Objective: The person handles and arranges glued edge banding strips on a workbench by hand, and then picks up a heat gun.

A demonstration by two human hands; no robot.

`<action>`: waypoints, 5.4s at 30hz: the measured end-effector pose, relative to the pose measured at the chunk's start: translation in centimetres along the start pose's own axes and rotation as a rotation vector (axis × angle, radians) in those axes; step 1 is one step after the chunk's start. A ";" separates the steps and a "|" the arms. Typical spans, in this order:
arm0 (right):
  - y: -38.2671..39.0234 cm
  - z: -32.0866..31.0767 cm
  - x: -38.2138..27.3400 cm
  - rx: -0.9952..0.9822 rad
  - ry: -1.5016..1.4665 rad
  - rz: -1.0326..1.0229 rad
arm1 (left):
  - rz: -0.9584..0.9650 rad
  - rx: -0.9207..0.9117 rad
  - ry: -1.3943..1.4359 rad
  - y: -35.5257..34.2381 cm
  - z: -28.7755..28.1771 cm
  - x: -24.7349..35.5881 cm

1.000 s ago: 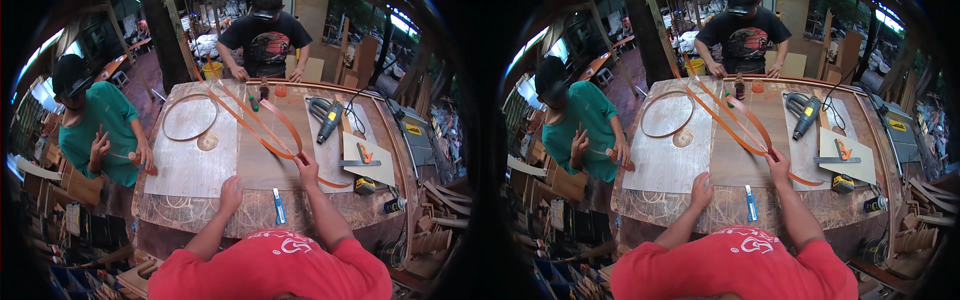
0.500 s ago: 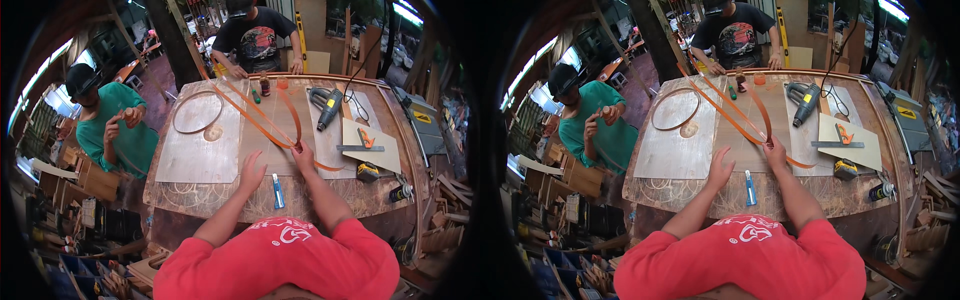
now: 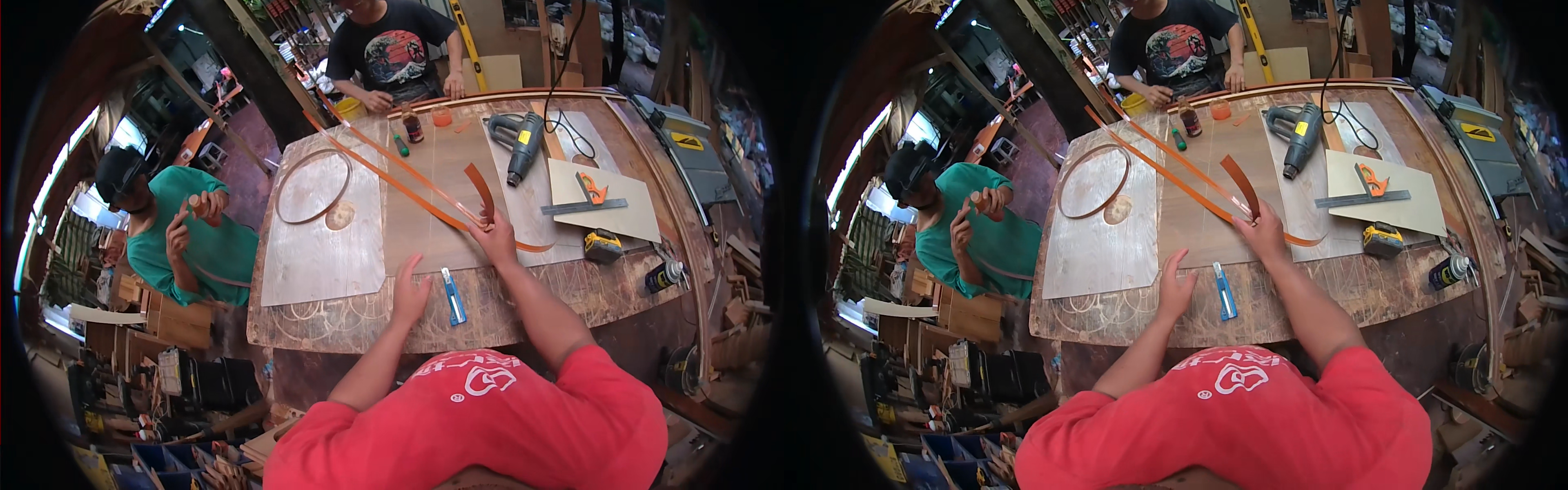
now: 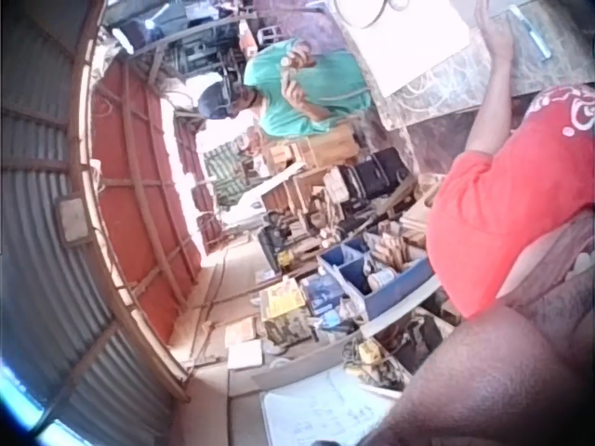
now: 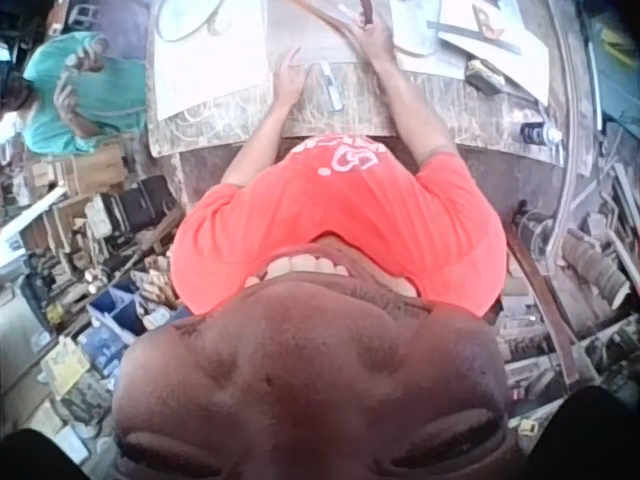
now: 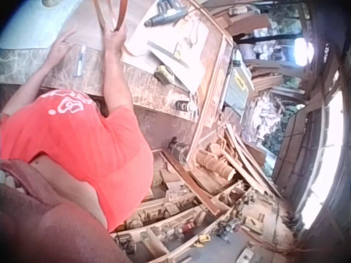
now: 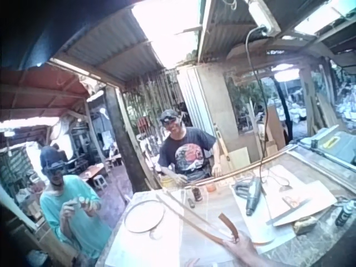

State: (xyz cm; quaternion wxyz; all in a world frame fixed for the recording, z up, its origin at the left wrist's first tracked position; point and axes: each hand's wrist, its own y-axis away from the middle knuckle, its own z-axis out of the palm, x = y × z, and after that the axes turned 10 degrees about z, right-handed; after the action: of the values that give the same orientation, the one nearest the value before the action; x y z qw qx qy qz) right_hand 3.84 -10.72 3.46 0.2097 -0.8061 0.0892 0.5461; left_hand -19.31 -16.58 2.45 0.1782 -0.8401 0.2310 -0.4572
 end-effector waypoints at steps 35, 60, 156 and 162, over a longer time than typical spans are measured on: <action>13.6 -11.1 0.9 0.195 0.055 0.118 | 0.014 -0.094 0.179 2.6 -4.3 -6.7; 16.3 -26.0 14.8 -0.432 0.858 -0.209 | -0.203 0.029 -0.402 16.6 4.1 5.7; 15.1 -21.6 10.1 -0.505 0.418 0.042 | -0.217 0.158 -0.335 22.3 4.3 7.5; 17.1 -18.1 8.7 -0.610 0.185 0.202 | -0.233 0.095 -0.399 23.0 4.7 9.7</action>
State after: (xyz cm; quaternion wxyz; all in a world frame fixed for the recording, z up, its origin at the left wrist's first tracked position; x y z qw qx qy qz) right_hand 16.13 -33.21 -2.91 -0.1054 -0.8651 0.0200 0.4901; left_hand -15.86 -40.52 -5.11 0.2055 -0.9256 0.0708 -0.3100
